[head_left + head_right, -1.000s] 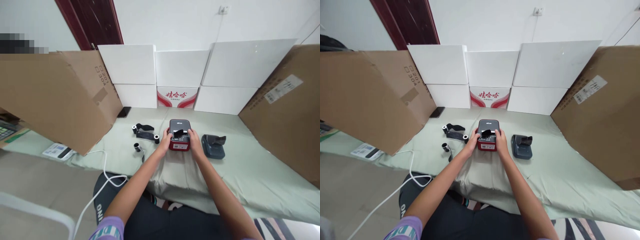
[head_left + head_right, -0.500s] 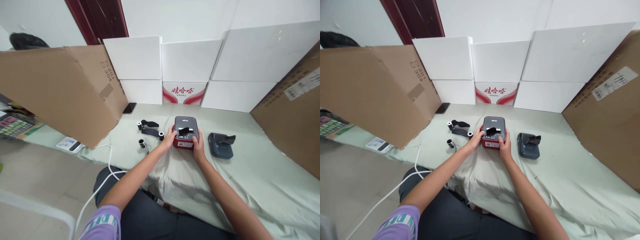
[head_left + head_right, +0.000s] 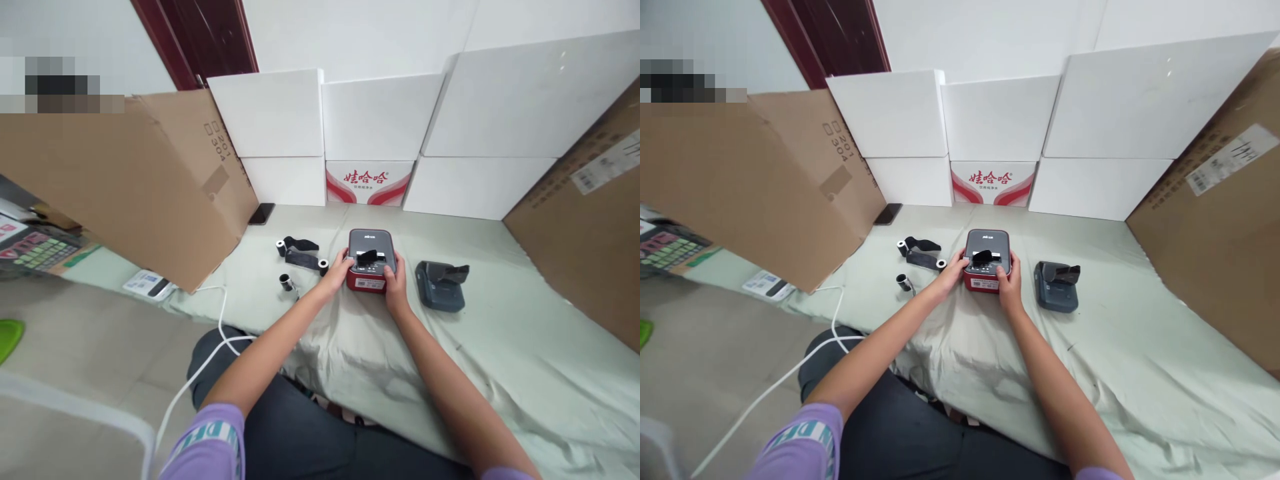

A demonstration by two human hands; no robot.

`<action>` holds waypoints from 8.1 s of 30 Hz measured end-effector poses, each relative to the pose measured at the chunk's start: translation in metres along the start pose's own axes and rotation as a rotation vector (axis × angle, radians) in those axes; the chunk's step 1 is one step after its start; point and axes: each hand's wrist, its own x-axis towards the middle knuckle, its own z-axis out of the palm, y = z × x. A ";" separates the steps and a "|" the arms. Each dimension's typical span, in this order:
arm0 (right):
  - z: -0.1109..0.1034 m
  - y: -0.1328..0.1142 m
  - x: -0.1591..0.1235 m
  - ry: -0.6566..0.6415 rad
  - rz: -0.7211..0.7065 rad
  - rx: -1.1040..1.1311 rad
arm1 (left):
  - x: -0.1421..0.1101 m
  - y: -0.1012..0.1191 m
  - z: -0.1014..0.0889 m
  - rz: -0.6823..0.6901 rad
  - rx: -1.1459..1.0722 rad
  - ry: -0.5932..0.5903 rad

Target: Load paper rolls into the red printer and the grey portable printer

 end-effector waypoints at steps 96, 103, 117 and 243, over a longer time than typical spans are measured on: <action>-0.004 0.017 0.014 -0.080 -0.050 0.070 | -0.055 0.072 -0.101 0.077 1.783 0.191; -0.004 0.014 0.014 -0.084 -0.045 0.070 | -0.044 0.069 -0.107 -0.056 1.759 0.221; -0.004 0.008 0.015 -0.079 -0.032 0.082 | -0.047 0.076 -0.116 -0.110 1.515 0.282; -0.002 0.016 0.020 -0.062 -0.060 0.033 | -0.053 0.066 -0.058 0.495 0.348 0.207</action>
